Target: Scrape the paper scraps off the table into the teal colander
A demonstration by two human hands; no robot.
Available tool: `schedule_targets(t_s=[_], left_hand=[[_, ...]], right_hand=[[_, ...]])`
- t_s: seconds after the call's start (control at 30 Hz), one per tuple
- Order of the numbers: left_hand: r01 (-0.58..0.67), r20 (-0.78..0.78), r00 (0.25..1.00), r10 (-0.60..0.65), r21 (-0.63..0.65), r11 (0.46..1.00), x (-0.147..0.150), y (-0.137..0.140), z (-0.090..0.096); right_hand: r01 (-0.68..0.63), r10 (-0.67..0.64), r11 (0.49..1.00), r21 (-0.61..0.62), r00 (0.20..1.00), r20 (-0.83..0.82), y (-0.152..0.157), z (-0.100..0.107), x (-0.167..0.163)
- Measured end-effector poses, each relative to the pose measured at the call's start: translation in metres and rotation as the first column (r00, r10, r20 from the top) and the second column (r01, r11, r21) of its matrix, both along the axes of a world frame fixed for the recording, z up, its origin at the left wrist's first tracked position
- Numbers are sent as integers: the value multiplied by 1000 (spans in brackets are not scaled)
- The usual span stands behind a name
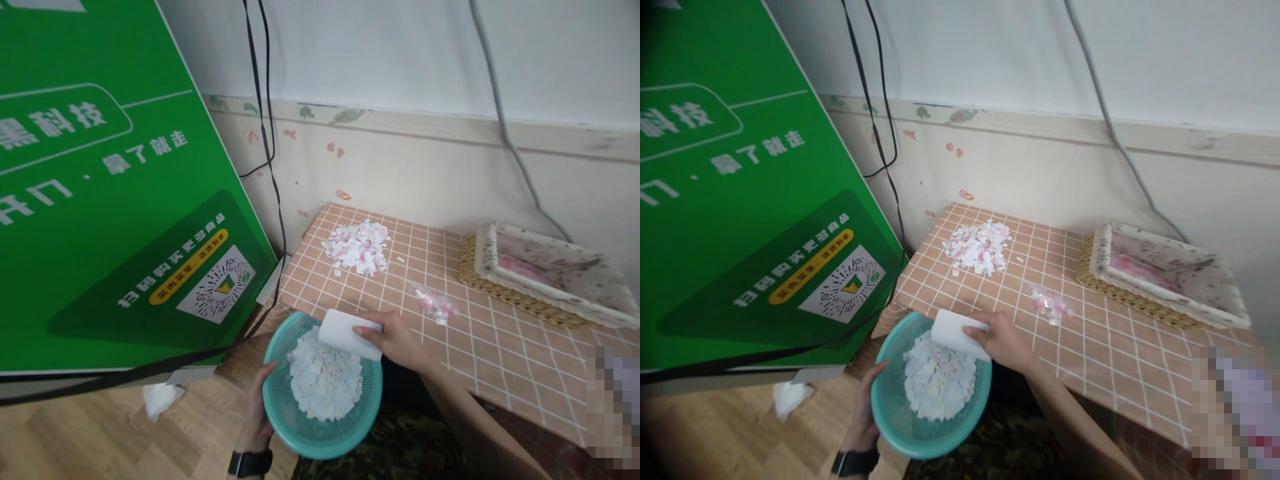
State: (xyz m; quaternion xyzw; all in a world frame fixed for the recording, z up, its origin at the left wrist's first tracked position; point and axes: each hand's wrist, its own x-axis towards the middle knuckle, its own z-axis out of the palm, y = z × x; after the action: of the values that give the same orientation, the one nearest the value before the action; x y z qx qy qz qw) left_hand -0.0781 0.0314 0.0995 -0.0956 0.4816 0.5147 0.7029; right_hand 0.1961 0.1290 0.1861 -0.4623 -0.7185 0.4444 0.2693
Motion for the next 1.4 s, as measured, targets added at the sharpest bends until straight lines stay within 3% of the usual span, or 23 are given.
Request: schedule_targets(t_s=[0.1, 0.17, 0.27, 0.37, 0.5, 0.63, 0.83, 1.07, 1.4], left_hand=[[-10, 3, 1000, 10, 1, 1000, 1, 1, 2], [-13, -29, 999, 13, 0, 1000, 2, 1, 4], [-4, -65, 998, 4, 13, 1000, 4, 1, 5], [4, -69, 998, -3, 13, 1000, 5, -1, 6], [-8, -93, 996, 8, -1, 1000, 7, -1, 8], [-22, -117, 993, 20, -17, 1000, 8, -1, 12], [-19, -119, 993, 17, -21, 1000, 7, 0, 15], [-9, -113, 994, 8, -8, 1000, 8, 0, 15], [-22, -114, 993, 21, -9, 1000, 7, -2, 12]], right_hand=[[147, -147, 989, -2, 987, -61, 7, 2, 5], [330, -327, 942, 68, 944, -54, 23, 2, 13], [455, -459, 866, 207, 888, -28, 53, 4, 24], [393, -434, 856, 335, 899, 53, 72, 7, 26], [233, -350, 865, 444, 914, 203, 76, 11, 19], [129, -331, 852, 507, 883, 333, 72, 13, 16], [27, -262, 834, 551, 898, 353, 70, 12, 18], [42, -305, 819, 573, 877, 372, 76, 8, 16], [0, -264, 813, 582, 891, 368, 87, 1, 14]])
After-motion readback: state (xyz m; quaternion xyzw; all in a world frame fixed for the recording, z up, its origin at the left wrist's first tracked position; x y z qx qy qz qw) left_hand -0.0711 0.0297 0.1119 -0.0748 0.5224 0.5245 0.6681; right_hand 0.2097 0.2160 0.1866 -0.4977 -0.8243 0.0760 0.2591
